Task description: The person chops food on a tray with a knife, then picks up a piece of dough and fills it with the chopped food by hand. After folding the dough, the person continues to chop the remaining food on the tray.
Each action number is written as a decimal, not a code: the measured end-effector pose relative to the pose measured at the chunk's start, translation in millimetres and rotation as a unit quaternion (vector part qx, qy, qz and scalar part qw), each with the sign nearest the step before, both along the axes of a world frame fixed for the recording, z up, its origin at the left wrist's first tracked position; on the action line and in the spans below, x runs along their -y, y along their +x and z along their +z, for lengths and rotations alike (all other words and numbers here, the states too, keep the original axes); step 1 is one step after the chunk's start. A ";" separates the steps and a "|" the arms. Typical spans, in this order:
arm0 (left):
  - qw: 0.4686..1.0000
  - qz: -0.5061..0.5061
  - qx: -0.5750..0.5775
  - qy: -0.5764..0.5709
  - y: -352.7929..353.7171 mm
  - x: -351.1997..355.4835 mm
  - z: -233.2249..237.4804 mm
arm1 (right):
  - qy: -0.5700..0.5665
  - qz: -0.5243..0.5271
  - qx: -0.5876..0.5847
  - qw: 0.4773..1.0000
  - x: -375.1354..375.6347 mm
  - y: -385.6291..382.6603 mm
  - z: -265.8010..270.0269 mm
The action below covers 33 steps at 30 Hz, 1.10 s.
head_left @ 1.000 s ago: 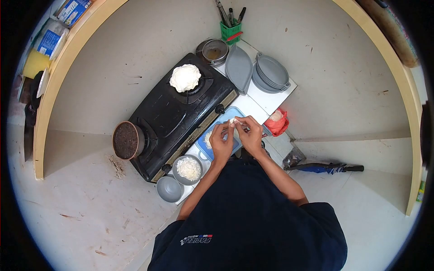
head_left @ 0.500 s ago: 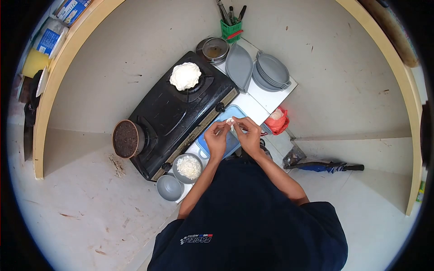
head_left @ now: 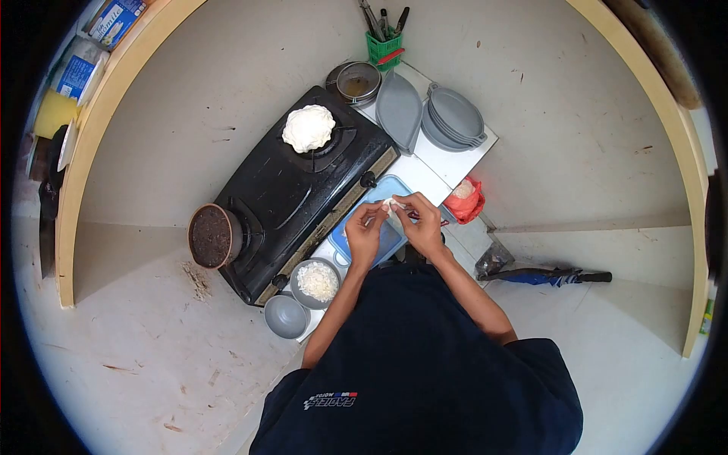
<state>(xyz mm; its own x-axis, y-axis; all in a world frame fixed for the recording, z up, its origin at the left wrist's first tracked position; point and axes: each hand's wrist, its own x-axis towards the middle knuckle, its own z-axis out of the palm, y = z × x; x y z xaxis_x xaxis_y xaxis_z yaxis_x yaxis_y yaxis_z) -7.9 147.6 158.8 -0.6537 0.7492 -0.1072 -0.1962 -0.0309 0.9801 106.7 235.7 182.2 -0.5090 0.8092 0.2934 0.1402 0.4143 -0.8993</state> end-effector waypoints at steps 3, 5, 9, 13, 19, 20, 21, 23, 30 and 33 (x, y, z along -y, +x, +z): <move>0.999 -0.029 -0.007 0.017 3.7 3.4 3.2 | 0.002 -0.004 0.006 1.000 -1.3 1.0 -0.8; 0.999 -0.034 -0.008 0.024 4.2 3.8 6.0 | 0.005 -0.005 0.006 1.000 -0.3 0.9 -2.3; 0.998 -0.050 -0.041 -0.004 -3.5 5.6 7.3 | -0.034 0.002 -0.006 0.999 3.7 -0.8 1.6; 0.999 -0.030 -0.030 -0.019 -10.7 5.0 -0.9 | -0.014 0.028 0.000 0.999 4.2 -1.3 2.4; 0.994 -0.006 -0.095 -0.047 -9.6 2.2 8.0 | -0.024 0.055 -0.017 0.998 7.1 -3.0 -4.1; 0.994 -0.005 -0.095 -0.047 -8.9 1.7 5.8 | -0.024 0.055 -0.017 0.998 7.8 -4.0 -3.5; 0.994 0.011 -0.101 -0.046 -8.0 1.2 0.9 | -0.030 0.055 -0.028 0.998 9.0 -5.3 -3.0; 0.993 0.027 -0.107 -0.045 -3.9 0.7 -9.0 | -0.036 0.054 -0.039 0.997 10.8 -6.4 -3.3; 0.961 0.040 0.273 0.026 1.6 2.5 -3.6 | -0.009 0.028 -0.002 1.000 4.1 -3.8 -7.9; 0.973 0.020 0.230 0.016 1.5 4.8 -1.9 | 0.002 0.022 0.022 1.000 3.6 -2.1 -3.1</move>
<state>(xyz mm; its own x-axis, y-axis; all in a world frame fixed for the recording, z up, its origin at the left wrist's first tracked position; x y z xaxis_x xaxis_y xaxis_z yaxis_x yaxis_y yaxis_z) -6.3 142.8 156.9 -0.5709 0.7314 -0.3729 -0.6125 -0.0770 0.7867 104.6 232.1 179.1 -0.5559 0.7850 0.2736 0.1615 0.4248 -0.8908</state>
